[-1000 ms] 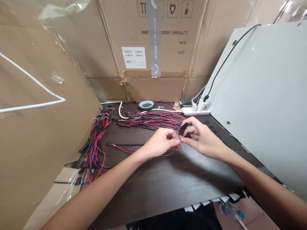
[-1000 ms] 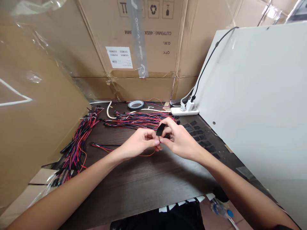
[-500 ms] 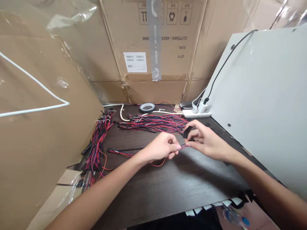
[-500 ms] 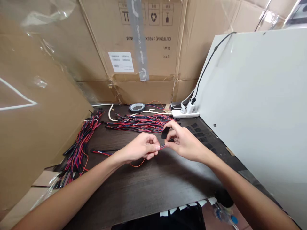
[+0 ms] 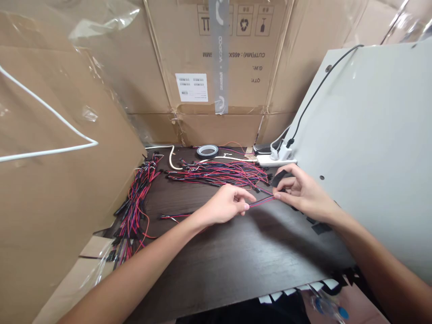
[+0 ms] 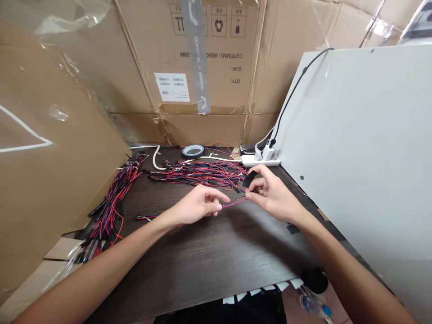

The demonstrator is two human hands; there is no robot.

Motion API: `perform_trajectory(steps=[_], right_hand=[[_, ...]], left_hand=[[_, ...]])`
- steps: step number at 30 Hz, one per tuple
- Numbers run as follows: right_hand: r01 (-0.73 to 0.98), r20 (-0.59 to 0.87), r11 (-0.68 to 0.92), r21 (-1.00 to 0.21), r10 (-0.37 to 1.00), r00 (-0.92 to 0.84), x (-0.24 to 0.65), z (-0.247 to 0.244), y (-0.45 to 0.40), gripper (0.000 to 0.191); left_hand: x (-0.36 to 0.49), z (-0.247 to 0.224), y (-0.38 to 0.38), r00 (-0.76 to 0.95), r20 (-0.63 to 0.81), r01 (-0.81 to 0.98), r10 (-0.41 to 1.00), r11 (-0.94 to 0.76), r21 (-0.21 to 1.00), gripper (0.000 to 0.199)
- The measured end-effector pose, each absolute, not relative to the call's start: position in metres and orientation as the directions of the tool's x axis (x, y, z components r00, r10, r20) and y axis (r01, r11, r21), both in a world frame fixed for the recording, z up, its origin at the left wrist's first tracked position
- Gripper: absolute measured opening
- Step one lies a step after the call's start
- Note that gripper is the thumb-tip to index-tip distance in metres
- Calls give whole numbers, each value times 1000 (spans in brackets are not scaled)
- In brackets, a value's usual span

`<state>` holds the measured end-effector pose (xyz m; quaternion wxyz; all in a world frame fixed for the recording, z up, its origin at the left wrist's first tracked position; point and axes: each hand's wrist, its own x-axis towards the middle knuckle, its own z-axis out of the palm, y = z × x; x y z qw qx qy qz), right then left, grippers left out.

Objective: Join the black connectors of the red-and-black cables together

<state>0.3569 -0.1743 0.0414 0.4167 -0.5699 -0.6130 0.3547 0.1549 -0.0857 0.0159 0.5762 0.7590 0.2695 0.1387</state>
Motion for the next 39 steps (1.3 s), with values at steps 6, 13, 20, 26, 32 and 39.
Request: perform_trajectory(steps=[6, 13, 20, 26, 32, 39], right_hand=[[364, 116, 122, -923, 993, -38, 355, 48, -174, 45], [423, 158, 172, -890, 985, -69, 353, 51, -170, 40], [391, 203, 219, -894, 976, -82, 352, 52, -170, 39], [394, 216, 230, -890, 973, -79, 349, 53, -173, 41], [465, 190, 217, -858, 976, -105, 341, 55, -158, 46], [574, 159, 314, -756, 939, -305, 324, 80, -108, 57]], left_hand=[[156, 19, -88, 832, -166, 231, 529, -58, 971, 5], [153, 29, -91, 826, -87, 172, 557, -103, 980, 5], [155, 32, -94, 784, -2, 100, 621, -123, 987, 17], [155, 28, -93, 755, 59, 112, 653, -216, 970, 17], [148, 38, -83, 788, 20, 320, 616, -437, 841, 20], [126, 54, -60, 597, 223, 397, 771, -525, 753, 20]])
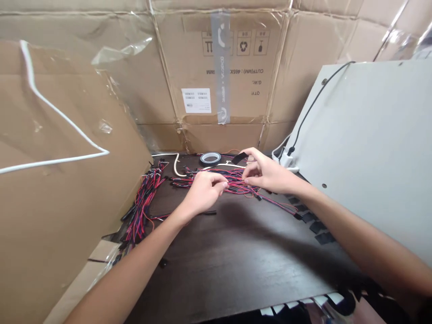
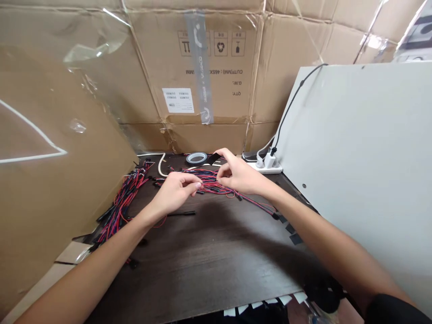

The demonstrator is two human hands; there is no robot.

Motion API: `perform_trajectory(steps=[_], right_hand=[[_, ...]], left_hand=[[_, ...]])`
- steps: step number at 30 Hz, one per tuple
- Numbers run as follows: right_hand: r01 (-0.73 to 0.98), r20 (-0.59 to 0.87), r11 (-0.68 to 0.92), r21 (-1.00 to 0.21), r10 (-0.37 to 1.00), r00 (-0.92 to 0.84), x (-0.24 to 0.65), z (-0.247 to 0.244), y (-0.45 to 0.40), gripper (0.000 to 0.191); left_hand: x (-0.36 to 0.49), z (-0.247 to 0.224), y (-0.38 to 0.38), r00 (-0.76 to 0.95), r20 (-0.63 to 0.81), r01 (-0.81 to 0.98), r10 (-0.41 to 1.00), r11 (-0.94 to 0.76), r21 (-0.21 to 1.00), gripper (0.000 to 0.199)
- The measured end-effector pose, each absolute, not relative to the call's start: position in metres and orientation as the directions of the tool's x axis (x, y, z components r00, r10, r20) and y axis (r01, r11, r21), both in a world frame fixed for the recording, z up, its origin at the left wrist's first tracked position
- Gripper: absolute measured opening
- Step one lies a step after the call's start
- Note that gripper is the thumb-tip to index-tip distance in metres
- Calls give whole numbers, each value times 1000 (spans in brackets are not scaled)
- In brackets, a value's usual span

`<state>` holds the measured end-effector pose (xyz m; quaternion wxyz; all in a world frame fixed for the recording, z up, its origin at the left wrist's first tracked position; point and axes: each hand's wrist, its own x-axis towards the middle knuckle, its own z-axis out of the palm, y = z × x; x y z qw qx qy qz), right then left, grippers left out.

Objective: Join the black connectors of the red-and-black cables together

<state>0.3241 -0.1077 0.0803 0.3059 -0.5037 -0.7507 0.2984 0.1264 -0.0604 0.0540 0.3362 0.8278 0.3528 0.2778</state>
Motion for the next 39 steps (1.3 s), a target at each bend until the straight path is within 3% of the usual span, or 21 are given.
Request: perform_trajectory(steps=[5, 9, 18, 23, 28, 39], right_hand=[[611, 182, 481, -628, 855, -486, 286, 86, -84, 63], [518, 141, 511, -686, 792, -594, 251, 78, -71, 61], [482, 60, 490, -726, 744, -666, 222, 74, -52, 69], [435, 92, 451, -779, 769, -633, 222, 71, -51, 66], [404, 132, 485, -776, 750, -648, 226, 66, -50, 68], [425, 196, 717, -552, 607, -770, 231, 62, -45, 75]], left_hand=[[96, 51, -61, 480, 142, 374, 866, -348, 860, 16], [73, 42, -63, 442, 178, 375, 879, -362, 853, 20], [48, 23, -63, 299, 294, 280, 908, -378, 883, 22], [47, 21, -61, 281, 211, 140, 936, -258, 956, 17], [46, 24, -60, 307, 194, 119, 932, -239, 964, 17], [48, 21, -58, 300, 145, 111, 943, -185, 976, 11]])
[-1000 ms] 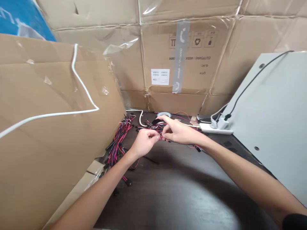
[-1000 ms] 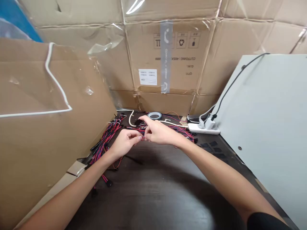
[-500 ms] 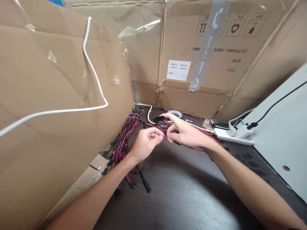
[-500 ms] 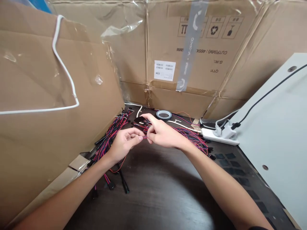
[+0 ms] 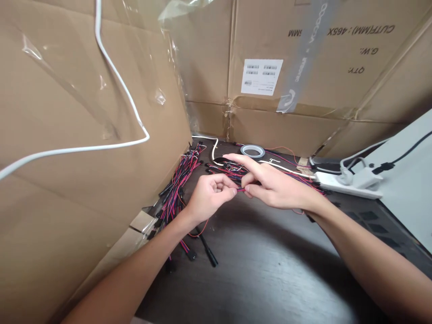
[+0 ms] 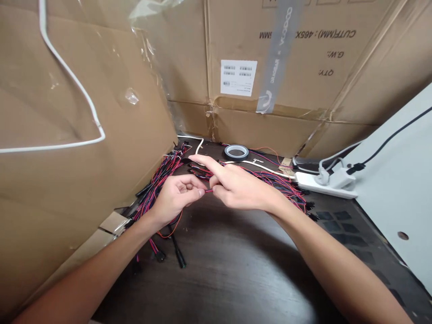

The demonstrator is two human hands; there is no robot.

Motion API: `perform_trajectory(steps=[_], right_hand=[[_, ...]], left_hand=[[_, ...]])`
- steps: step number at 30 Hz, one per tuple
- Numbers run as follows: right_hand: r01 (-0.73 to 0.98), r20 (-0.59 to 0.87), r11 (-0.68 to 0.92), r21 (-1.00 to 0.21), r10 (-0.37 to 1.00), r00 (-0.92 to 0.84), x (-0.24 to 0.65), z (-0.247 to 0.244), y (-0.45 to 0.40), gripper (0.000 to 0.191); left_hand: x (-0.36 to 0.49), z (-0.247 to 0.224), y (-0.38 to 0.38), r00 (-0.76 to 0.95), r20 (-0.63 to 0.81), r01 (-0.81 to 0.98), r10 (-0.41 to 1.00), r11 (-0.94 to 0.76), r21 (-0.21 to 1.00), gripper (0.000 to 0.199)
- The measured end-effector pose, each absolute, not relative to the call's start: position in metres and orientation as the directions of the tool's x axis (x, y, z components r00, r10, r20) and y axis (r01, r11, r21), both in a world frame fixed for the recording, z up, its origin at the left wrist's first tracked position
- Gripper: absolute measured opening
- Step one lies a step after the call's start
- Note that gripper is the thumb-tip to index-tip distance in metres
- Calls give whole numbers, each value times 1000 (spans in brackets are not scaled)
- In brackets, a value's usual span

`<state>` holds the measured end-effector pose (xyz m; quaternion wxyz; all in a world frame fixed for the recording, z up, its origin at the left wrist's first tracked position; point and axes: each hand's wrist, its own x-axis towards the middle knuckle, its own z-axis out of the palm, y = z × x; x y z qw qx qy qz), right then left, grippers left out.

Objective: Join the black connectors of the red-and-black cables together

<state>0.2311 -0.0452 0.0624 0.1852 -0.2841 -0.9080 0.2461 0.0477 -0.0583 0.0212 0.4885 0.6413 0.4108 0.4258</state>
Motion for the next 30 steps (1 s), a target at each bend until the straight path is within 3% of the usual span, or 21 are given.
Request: perform_trajectory(steps=[13, 24, 30], right_hand=[[472, 195, 721, -507, 629, -752, 231, 56, -43, 68], [507, 197, 713, -485, 654, -730, 229, 55, -43, 64], [546, 79, 672, -500, 663, -744, 229, 51, -43, 71]], left_hand=[[47, 19, -57, 311, 117, 63, 943, -143, 988, 12], [46, 20, -57, 326, 50, 129, 944, -96, 987, 12], [45, 18, -55, 296, 13, 226, 955, -83, 971, 9]])
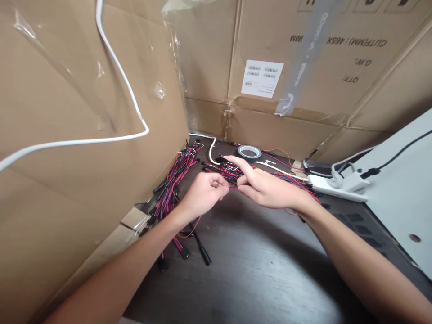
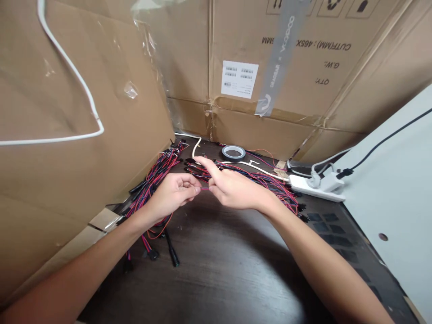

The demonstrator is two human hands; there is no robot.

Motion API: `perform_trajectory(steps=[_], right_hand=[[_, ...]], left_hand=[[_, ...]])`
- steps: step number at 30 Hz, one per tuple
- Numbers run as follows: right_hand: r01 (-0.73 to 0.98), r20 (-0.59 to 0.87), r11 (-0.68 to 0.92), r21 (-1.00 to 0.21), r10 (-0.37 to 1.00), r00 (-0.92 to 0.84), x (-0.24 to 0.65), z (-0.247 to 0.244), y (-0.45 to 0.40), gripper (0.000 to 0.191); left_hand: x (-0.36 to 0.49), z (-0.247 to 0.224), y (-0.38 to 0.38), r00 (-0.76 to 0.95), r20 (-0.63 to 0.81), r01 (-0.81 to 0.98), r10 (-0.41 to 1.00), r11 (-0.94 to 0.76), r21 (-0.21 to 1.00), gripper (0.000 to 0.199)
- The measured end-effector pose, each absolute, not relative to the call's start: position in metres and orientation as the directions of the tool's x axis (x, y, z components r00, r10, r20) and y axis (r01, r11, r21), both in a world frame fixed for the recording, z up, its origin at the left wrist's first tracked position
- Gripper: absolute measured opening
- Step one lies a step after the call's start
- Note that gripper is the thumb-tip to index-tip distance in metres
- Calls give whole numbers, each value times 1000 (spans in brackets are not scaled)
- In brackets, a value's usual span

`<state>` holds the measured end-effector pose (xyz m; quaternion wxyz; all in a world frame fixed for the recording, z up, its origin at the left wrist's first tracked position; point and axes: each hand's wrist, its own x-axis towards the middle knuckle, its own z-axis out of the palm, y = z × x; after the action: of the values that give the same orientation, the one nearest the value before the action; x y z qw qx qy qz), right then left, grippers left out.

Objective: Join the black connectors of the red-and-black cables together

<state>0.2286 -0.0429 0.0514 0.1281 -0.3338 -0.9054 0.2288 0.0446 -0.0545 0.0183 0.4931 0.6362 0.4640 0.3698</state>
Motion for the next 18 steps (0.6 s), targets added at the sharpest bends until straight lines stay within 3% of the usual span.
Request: perform_trajectory(steps=[5, 11, 18], right_hand=[[479, 24, 576, -663, 655, -755, 229, 48, -42, 76], [277, 49, 364, -889, 678, -733, 226, 40, -40, 72], [-40, 122, 145, -989, 618, -777, 227, 29, -34, 71]], left_hand=[[44, 21, -54, 311, -52, 176, 949, -4, 984, 8], [35, 26, -52, 382, -182, -83, 906, 230, 970, 15], [27, 30, -49, 474, -215, -145, 854, 317, 937, 15]])
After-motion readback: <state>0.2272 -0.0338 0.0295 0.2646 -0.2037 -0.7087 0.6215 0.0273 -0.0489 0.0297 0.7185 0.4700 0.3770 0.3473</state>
